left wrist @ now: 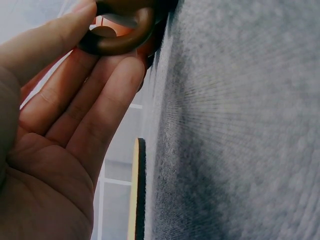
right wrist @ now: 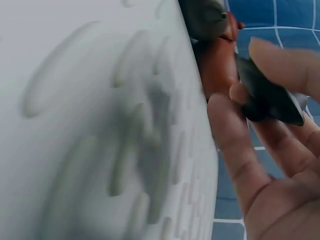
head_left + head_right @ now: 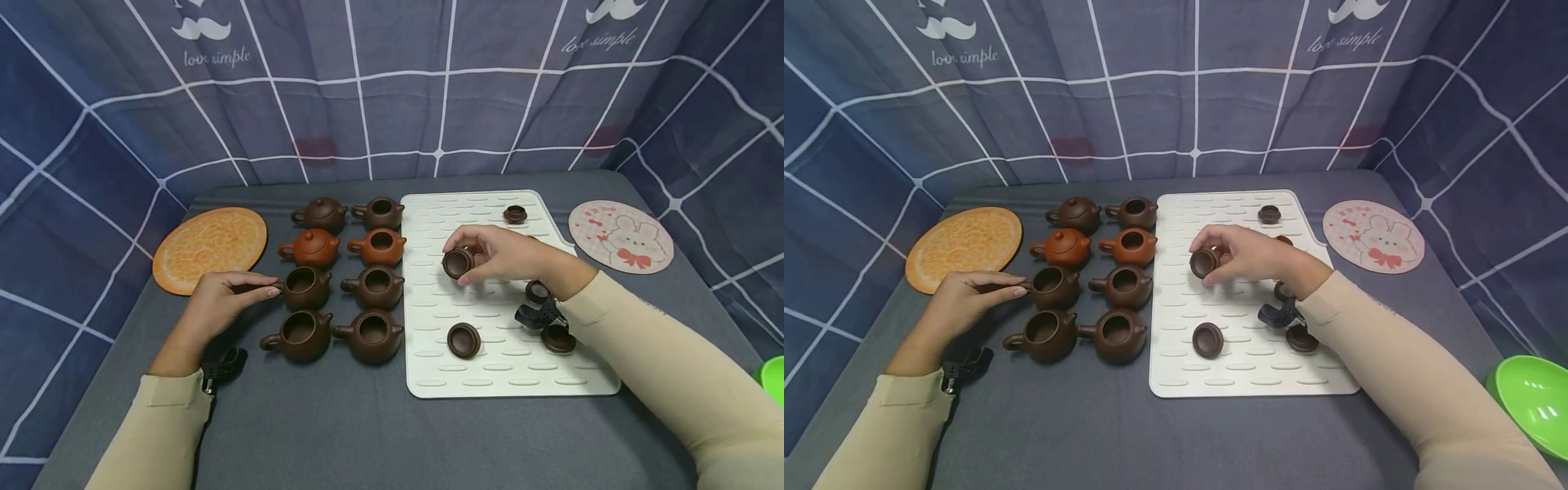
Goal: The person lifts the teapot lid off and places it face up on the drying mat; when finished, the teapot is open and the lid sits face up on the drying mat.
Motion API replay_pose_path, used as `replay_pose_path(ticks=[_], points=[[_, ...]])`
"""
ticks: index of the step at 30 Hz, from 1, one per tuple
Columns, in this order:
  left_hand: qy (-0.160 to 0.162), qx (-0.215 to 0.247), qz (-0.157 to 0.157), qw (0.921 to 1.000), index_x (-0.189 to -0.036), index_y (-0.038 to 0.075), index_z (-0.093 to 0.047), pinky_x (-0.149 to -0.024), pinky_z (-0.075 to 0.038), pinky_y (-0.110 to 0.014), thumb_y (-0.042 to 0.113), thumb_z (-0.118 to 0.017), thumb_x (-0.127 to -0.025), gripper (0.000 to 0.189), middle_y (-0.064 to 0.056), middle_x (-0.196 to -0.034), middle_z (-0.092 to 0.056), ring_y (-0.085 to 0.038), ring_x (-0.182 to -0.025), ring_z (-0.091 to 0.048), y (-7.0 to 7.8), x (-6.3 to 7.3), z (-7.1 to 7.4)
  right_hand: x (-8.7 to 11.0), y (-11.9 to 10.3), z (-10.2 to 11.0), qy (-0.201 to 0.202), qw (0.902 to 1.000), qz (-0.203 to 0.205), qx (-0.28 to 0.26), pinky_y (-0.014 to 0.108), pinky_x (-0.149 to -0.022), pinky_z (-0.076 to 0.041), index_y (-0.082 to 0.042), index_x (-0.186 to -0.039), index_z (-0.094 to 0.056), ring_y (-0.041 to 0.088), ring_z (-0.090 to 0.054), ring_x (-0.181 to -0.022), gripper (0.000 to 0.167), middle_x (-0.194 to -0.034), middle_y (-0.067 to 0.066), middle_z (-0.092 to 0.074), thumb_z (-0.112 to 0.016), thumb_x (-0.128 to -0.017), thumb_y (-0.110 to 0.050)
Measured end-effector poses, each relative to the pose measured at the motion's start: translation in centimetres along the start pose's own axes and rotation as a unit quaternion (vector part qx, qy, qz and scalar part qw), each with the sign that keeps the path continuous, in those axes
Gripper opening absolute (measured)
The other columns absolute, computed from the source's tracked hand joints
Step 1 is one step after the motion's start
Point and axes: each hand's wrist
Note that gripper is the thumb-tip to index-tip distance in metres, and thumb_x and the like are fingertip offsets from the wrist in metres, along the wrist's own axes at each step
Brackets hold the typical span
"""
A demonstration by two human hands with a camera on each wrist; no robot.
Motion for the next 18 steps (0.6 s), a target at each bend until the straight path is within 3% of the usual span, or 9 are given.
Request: replay_pose_path(ticks=[4, 8, 15, 18], points=[[0.004, 0.003, 0.003, 1.0, -0.111, 0.011, -0.085, -0.081, -0.049, -0.016, 0.023, -0.087, -0.092, 0.023, -0.004, -0.104, -0.079, -0.004, -0.098, -0.067, 0.2, 0.1, 0.0, 0.2, 0.5, -0.5, -0.024, 0.9974, -0.012, 0.067, 0.028, -0.068, -0.046, -0.004, -0.123, -0.063, 0.02, -0.053, -0.074, 0.046, -0.11, 0.008, -0.069, -0.089, -0.085, -0.004], [0.003, 0.009, 0.001, 1.0, -0.111, 0.011, -0.085, -0.08, -0.049, -0.016, 0.022, -0.087, -0.092, 0.022, -0.005, -0.104, -0.079, -0.005, -0.097, -0.068, 0.3, 0.1, 0.0, 0.5, 0.7, -1.0, -0.038, 0.9916, -0.018, 0.123, 0.031, -0.071, -0.047, -0.008, -0.119, -0.065, 0.021, -0.054, -0.077, 0.045, -0.104, 0.006, -0.066, -0.092, -0.083, -0.009], [0.001, 0.002, -0.006, 1.0, -0.112, 0.01, -0.085, -0.079, -0.05, -0.016, 0.023, -0.086, -0.093, 0.024, -0.003, -0.104, -0.079, -0.004, -0.097, -0.068, 0.1, 0.1, 0.1, 0.5, 0.9, -1.7, -0.039, 0.9879, 0.001, 0.15, 0.03, -0.07, -0.048, -0.01, -0.115, -0.067, 0.021, -0.057, -0.079, 0.045, -0.101, 0.004, -0.064, -0.094, -0.08, -0.01], [0.0, 0.003, -0.008, 1.0, -0.112, 0.011, -0.085, -0.08, -0.05, -0.016, 0.023, -0.086, -0.093, 0.023, -0.003, -0.104, -0.079, -0.004, -0.098, -0.068, 0.0, 0.0, 0.1, 0.4, 1.0, -1.8, -0.038, 0.9878, -0.012, 0.15, 0.031, -0.068, -0.047, -0.01, -0.114, -0.067, 0.02, -0.056, -0.076, 0.045, -0.098, 0.005, -0.064, -0.095, -0.079, -0.008]])
Point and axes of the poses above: each hand's wrist, its own x-axis away from the middle knuckle, its own z-axis out of the back of the hand, y = z × x
